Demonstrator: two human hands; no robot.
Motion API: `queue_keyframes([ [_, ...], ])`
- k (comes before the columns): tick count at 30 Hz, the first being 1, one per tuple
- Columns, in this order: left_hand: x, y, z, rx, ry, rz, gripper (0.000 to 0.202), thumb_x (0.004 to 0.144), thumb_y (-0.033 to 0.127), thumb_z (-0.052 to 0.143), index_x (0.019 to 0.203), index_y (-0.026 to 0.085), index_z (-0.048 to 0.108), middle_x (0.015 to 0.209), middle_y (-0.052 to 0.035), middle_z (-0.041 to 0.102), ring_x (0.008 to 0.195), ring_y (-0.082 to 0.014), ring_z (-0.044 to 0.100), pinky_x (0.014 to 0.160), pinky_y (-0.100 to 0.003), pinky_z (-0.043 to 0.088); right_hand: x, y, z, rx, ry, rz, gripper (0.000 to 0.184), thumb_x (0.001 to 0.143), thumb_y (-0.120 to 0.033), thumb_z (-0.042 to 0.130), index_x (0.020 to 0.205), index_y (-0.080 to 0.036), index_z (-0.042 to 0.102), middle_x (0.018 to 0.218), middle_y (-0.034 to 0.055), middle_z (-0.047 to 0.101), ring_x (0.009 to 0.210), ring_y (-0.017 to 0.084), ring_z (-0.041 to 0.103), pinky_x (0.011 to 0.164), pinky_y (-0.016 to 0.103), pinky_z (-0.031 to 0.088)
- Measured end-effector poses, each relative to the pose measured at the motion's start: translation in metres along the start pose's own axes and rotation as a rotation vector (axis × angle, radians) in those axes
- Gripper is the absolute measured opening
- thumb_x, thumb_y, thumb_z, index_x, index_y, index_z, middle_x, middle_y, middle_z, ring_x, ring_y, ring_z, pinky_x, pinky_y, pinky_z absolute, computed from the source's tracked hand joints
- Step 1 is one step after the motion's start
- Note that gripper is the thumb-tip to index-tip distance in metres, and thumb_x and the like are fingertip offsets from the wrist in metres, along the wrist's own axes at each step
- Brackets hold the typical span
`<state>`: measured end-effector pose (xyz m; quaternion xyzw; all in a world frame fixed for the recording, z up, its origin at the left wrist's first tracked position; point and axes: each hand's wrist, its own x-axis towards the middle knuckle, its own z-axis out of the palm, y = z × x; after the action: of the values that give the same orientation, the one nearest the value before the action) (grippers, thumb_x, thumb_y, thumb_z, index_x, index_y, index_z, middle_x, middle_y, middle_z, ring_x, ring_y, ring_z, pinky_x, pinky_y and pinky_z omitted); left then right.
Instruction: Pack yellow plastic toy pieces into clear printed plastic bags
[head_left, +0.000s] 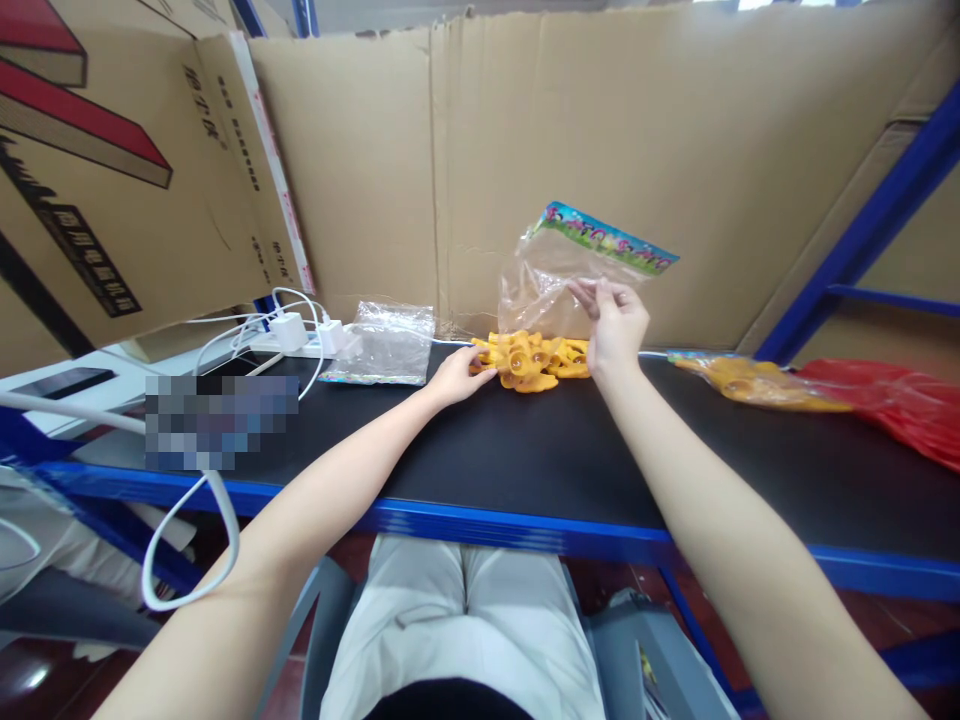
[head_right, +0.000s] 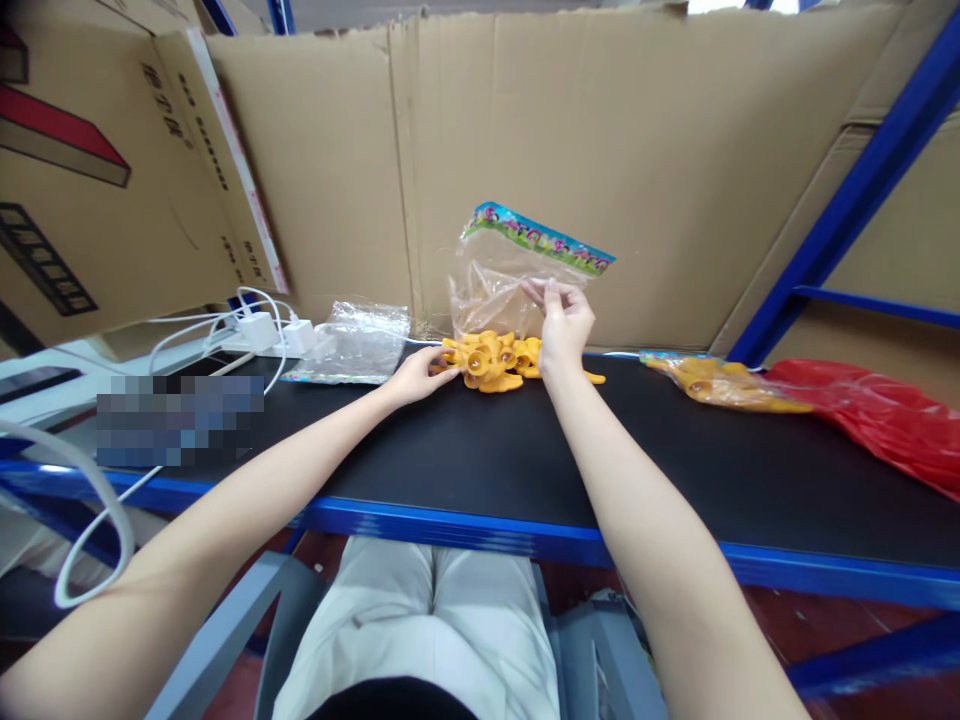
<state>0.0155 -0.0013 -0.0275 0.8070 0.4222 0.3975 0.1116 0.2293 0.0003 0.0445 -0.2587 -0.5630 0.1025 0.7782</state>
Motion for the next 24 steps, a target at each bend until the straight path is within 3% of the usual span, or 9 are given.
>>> queue_keyframes([
  [8, -0.005, 0.003, -0.004, 0.226, -0.073, -0.012, 0.046, 0.075, 0.047, 0.056, 0.109, 0.017, 0.058, 0.098, -0.0095, 0.055, 0.087, -0.0215, 0.058, 0.082, -0.034, 0.045, 0.012, 0.000, -0.016, -0.168, -0.033, -0.123, 0.048, 0.086, -0.058, 0.026, 0.100, -0.022, 0.053, 0.106, 0.0079, 0.059, 0.104, 0.020, 0.058, 0.079, 0.036, 0.050],
  [15, -0.007, 0.009, -0.007, 0.439, -0.123, -0.091, 0.041, 0.071, 0.047, 0.058, 0.099, 0.017, 0.061, 0.099, -0.0106, 0.053, 0.091, -0.0268, 0.056, 0.078, -0.036, 0.044, 0.014, -0.002, -0.017, -0.114, -0.062, -0.029, 0.030, 0.084, -0.042, 0.043, 0.105, -0.022, 0.052, 0.119, 0.0099, 0.054, 0.112, 0.020, 0.052, 0.085, 0.038, 0.047],
  [19, -0.006, 0.018, -0.012, 0.410, -0.073, -0.041, 0.032, 0.074, 0.031, 0.055, 0.101, 0.016, 0.056, 0.105, -0.0110, 0.054, 0.093, -0.0247, 0.056, 0.077, -0.033, 0.044, 0.008, 0.003, -0.011, -0.190, -0.168, -0.080, 0.025, 0.080, -0.032, 0.047, 0.102, -0.022, 0.057, 0.116, 0.0081, 0.056, 0.109, 0.020, 0.052, 0.081, 0.037, 0.048],
  [21, -0.006, 0.025, -0.016, 0.361, -0.091, 0.021, 0.031, 0.077, 0.026, 0.049, 0.106, 0.017, 0.053, 0.103, -0.0091, 0.058, 0.091, -0.0225, 0.057, 0.076, -0.031, 0.044, 0.005, 0.005, -0.009, -0.150, -0.195, -0.011, 0.024, 0.077, -0.024, 0.048, 0.098, -0.021, 0.059, 0.113, 0.0074, 0.058, 0.105, 0.020, 0.054, 0.080, 0.036, 0.048],
  [24, -0.009, 0.035, -0.021, 0.321, -0.228, 0.123, 0.031, 0.084, 0.037, 0.039, 0.107, 0.021, 0.054, 0.096, -0.0059, 0.062, 0.087, -0.0211, 0.058, 0.075, -0.030, 0.043, 0.002, 0.003, -0.009, -0.037, -0.185, 0.179, 0.027, 0.069, -0.015, 0.046, 0.090, -0.019, 0.062, 0.105, 0.0054, 0.062, 0.095, 0.017, 0.058, 0.076, 0.033, 0.049],
])
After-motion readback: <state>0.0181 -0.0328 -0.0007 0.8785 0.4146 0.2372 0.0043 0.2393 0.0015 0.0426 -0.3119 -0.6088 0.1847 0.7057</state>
